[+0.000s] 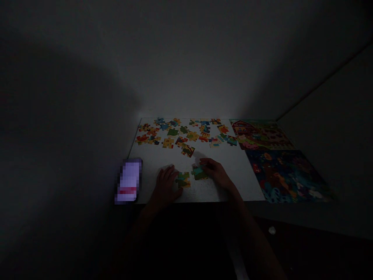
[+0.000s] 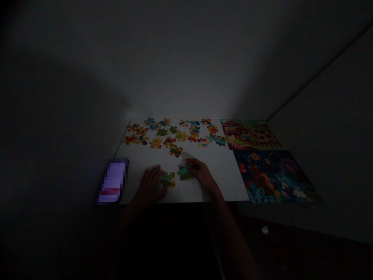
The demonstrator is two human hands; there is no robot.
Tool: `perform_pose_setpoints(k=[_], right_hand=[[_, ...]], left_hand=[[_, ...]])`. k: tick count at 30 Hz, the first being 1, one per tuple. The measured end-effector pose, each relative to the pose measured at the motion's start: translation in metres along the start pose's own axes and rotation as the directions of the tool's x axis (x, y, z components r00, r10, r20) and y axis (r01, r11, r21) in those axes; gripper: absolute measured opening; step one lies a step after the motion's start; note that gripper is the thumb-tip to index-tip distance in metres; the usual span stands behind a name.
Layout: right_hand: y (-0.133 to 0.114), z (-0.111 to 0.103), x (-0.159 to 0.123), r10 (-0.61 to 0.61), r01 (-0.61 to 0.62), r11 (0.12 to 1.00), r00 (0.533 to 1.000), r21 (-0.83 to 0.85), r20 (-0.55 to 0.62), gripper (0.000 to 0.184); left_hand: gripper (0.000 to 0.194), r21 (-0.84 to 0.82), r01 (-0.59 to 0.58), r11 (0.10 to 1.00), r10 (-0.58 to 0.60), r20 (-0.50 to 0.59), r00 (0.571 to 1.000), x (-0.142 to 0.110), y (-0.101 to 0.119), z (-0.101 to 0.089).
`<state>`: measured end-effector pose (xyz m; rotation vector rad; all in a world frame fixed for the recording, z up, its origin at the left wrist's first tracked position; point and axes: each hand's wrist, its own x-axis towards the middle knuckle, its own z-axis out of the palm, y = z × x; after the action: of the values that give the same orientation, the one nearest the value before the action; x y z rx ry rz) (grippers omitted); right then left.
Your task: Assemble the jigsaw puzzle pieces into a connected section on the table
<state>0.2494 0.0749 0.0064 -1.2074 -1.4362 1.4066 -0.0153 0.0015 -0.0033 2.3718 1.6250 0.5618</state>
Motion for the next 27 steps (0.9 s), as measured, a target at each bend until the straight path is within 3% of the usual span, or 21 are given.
perform_pose_setpoints(k=[7, 16, 23, 27], right_hand=[[-0.005, 0.005, -0.005, -0.010, 0.014, 0.999, 0.997, 0.052, -0.078, 0.032], [-0.023, 0.051, -0.027, 0.050, -0.046, 0.996, 0.998, 0.078, -0.045, 0.028], [-0.023, 0.065, -0.026, 0.052, -0.050, 0.989, 0.999, 0.142, -0.008, 0.026], [-0.023, 0.070, -0.027, 0.047, -0.053, 0.986, 0.998, 0.159, 0.038, 0.025]], left_hand=[[0.065, -0.033, 0.019, 0.999, -0.019, 0.000, 1.000, 0.000, -0.001, 0.002], [0.081, -0.147, -0.012, 0.989, 0.002, -0.066, 0.998, -0.006, 0.003, -0.005], [0.061, -0.229, -0.083, 0.970, 0.058, -0.114, 0.992, -0.013, 0.008, -0.009], [0.059, -0.223, -0.098, 0.970, 0.072, -0.123, 0.990, -0.012, 0.010, -0.010]])
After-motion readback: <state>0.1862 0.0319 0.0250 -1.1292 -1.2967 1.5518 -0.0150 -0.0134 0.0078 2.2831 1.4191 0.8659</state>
